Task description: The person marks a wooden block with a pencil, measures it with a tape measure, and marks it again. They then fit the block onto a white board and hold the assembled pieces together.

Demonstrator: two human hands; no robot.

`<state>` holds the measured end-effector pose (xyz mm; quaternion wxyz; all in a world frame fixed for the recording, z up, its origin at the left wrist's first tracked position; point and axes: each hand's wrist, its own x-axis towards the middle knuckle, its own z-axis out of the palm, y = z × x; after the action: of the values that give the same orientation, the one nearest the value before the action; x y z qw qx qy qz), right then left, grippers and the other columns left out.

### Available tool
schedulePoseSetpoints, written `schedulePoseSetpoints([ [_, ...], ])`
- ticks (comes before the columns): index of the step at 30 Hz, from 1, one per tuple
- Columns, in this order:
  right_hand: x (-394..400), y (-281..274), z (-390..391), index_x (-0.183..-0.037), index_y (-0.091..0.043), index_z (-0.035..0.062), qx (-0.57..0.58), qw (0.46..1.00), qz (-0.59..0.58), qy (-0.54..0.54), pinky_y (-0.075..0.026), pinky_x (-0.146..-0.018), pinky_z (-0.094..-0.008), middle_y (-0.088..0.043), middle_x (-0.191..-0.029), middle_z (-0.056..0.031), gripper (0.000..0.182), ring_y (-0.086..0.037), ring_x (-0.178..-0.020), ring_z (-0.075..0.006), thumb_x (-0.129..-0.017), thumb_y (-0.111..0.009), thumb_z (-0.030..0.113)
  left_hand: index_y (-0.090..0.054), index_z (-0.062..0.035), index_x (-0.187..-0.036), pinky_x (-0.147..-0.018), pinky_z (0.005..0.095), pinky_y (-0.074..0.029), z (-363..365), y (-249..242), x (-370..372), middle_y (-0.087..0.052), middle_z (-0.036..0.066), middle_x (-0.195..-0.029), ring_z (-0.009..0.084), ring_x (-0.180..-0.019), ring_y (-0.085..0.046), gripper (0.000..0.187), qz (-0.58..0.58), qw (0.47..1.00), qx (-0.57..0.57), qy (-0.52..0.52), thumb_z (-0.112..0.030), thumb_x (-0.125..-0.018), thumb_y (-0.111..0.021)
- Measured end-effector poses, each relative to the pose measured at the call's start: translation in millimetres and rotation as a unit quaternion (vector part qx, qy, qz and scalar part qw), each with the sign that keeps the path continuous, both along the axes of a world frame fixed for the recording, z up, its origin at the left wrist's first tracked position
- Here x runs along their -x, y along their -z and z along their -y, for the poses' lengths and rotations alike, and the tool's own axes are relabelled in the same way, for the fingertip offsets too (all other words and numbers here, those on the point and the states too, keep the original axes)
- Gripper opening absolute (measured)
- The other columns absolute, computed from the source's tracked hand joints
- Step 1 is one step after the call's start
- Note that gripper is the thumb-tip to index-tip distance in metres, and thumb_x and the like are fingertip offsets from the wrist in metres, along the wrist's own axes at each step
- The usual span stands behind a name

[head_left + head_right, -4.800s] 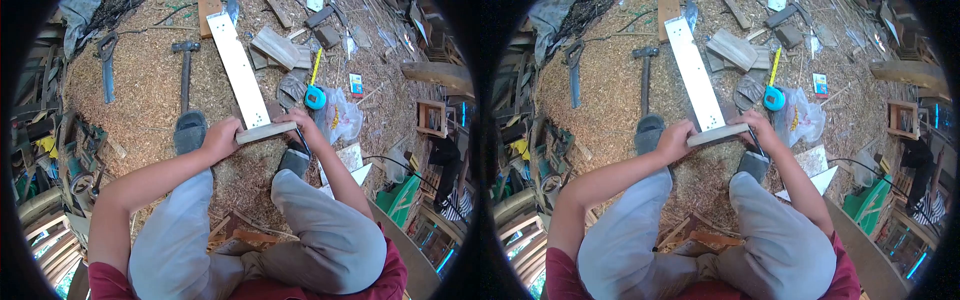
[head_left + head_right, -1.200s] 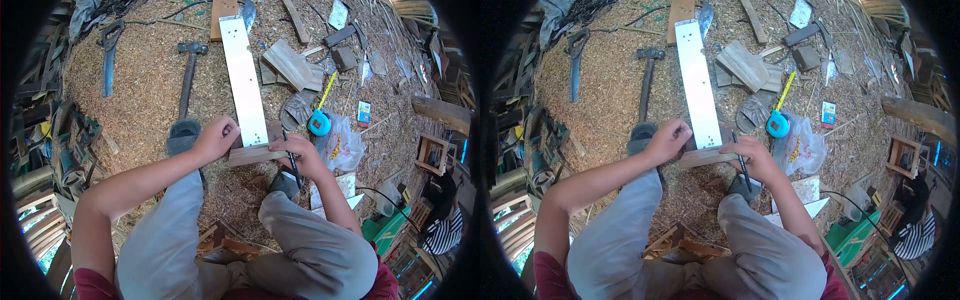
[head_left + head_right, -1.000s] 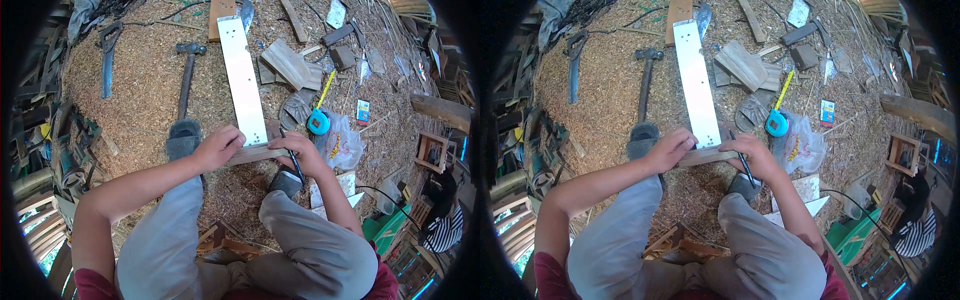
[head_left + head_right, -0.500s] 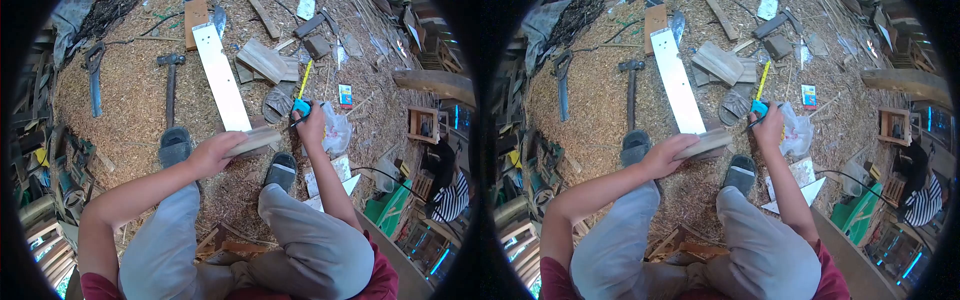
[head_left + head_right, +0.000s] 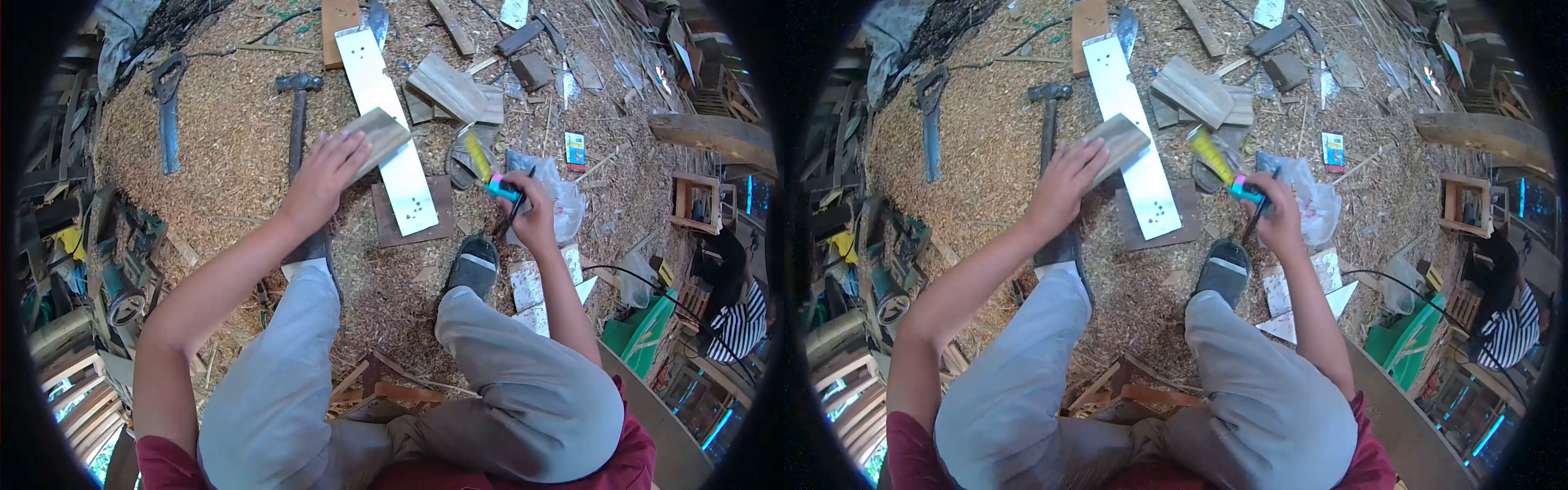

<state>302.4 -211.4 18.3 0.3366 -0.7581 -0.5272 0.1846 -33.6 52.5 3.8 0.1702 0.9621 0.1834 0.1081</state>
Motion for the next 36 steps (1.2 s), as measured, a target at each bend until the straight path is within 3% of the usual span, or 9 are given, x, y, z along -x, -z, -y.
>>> schedulePoseSetpoints([
  [3, 12.8, -22.1, -2.6, -0.123, -0.075, 0.0091, 0.017, 0.989, -0.031, -0.146, -0.055, -0.097, -0.0451, -0.074, -0.122, -0.0128, 0.045, -0.069, -0.112, -0.0366, -0.082, -0.077, -0.009, -0.050, -0.0119, -0.163, -0.134, 0.0599, -0.030, -7.0, 4.4, 4.1, -0.048, 0.014, -0.170, 0.0375, -0.160, -0.042, 0.078, -0.040, 0.999, -0.026, 0.018, 0.013, -0.090, -0.057],
  [6, 16.5, -23.1, -2.7, -0.123, -0.075, 0.0096, 0.072, 0.967, 0.052, -0.239, -0.053, -0.100, -0.0456, -0.073, -0.125, -0.0109, 0.047, -0.067, -0.116, -0.0361, -0.081, -0.074, -0.011, -0.045, -0.0124, -0.167, -0.134, 0.0590, -0.029, -4.6, 6.8, 2.5, -0.041, 0.014, -0.175, 0.0372, -0.163, -0.037, 0.085, -0.064, 0.997, -0.034, 0.036, 0.014, -0.087, -0.059],
  [13, 9.7, -29.3, -10.8, -0.112, -0.074, 0.0109, 0.123, 0.924, 0.147, -0.330, -0.050, -0.098, -0.0462, -0.067, -0.105, -0.0065, 0.032, -0.064, -0.114, -0.0324, -0.083, -0.072, -0.003, -0.042, -0.0143, -0.168, -0.134, 0.0581, -0.029, 12.3, 9.3, 0.7, -0.035, 0.018, -0.178, 0.0394, -0.165, -0.033, 0.086, -0.085, 0.993, -0.053, 0.063, 0.008, -0.088, -0.063],
  [16, 2.1, -32.3, -14.9, -0.110, -0.074, 0.0104, 0.123, 0.914, 0.149, -0.357, -0.050, -0.098, -0.0457, -0.067, -0.104, -0.0065, 0.031, -0.063, -0.113, -0.0319, -0.082, -0.072, -0.003, -0.044, -0.0133, -0.166, -0.128, 0.0542, -0.037, 18.0, 6.4, -1.3, -0.040, 0.018, -0.174, 0.0379, -0.157, -0.043, 0.070, -0.104, 0.987, -0.092, 0.085, -0.007, -0.098, -0.059],
  [19, -4.2, -34.0, -18.7, -0.104, -0.073, 0.0109, 0.129, 0.904, 0.180, -0.367, -0.049, -0.097, -0.0449, -0.066, -0.101, -0.0064, 0.026, -0.063, -0.111, -0.0311, -0.082, -0.072, -0.002, -0.043, -0.0166, -0.168, -0.125, 0.0542, -0.039, 22.6, 11.6, -6.0, -0.038, 0.018, -0.176, 0.0398, -0.155, -0.043, 0.086, -0.085, 0.989, -0.063, 0.104, 0.002, -0.088, -0.067],
  [21, -6.6, -37.6, -24.2, -0.111, -0.075, 0.0104, 0.167, 0.887, 0.206, -0.378, -0.050, -0.103, -0.0466, -0.070, -0.107, -0.0059, 0.031, -0.064, -0.117, -0.0314, -0.082, -0.073, -0.002, -0.043, -0.0162, -0.168, -0.123, 0.0542, -0.040, 23.8, 10.0, -9.9, -0.038, 0.018, -0.175, 0.0396, -0.155, -0.043, 0.087, -0.074, 0.990, -0.054, 0.106, -0.005, -0.087, -0.074],
  [23, -7.6, -41.3, -29.3, -0.110, -0.075, 0.0107, 0.148, 0.891, 0.208, -0.375, -0.050, -0.103, -0.0463, -0.070, -0.106, -0.0063, 0.030, -0.064, -0.117, -0.0312, -0.083, -0.072, -0.001, -0.044, -0.0144, -0.166, -0.124, 0.0546, -0.039, 25.6, 2.5, -13.2, -0.039, 0.018, -0.174, 0.0399, -0.156, -0.041, 0.096, -0.111, 0.987, -0.028, 0.115, -0.022, -0.082, -0.088],
  [26, -8.6, -44.1, -33.7, -0.103, -0.071, 0.0108, 0.118, 0.893, 0.216, -0.377, -0.049, -0.100, -0.0436, -0.069, -0.106, -0.0054, 0.020, -0.063, -0.114, -0.0286, -0.085, -0.070, 0.002, -0.049, -0.0125, -0.162, -0.127, 0.0556, -0.036, 27.9, -4.4, -18.0, -0.040, 0.018, -0.173, 0.0393, -0.158, -0.040, 0.098, -0.084, 0.988, 0.023, 0.127, -0.032, -0.077, -0.094],
  [36, -12.9, -35.9, -34.1, -0.106, -0.070, 0.0104, 0.097, 0.893, 0.214, -0.385, -0.049, -0.103, -0.0448, -0.070, -0.107, -0.0063, 0.025, -0.063, -0.117, -0.0306, -0.083, -0.070, 0.000, -0.062, -0.0184, -0.149, -0.131, 0.0595, -0.033, 51.1, -3.7, -41.8, -0.052, 0.014, -0.165, 0.0353, -0.154, -0.048, 0.072, -0.082, 0.977, 0.008, 0.197, -0.036, -0.085, -0.088],
])
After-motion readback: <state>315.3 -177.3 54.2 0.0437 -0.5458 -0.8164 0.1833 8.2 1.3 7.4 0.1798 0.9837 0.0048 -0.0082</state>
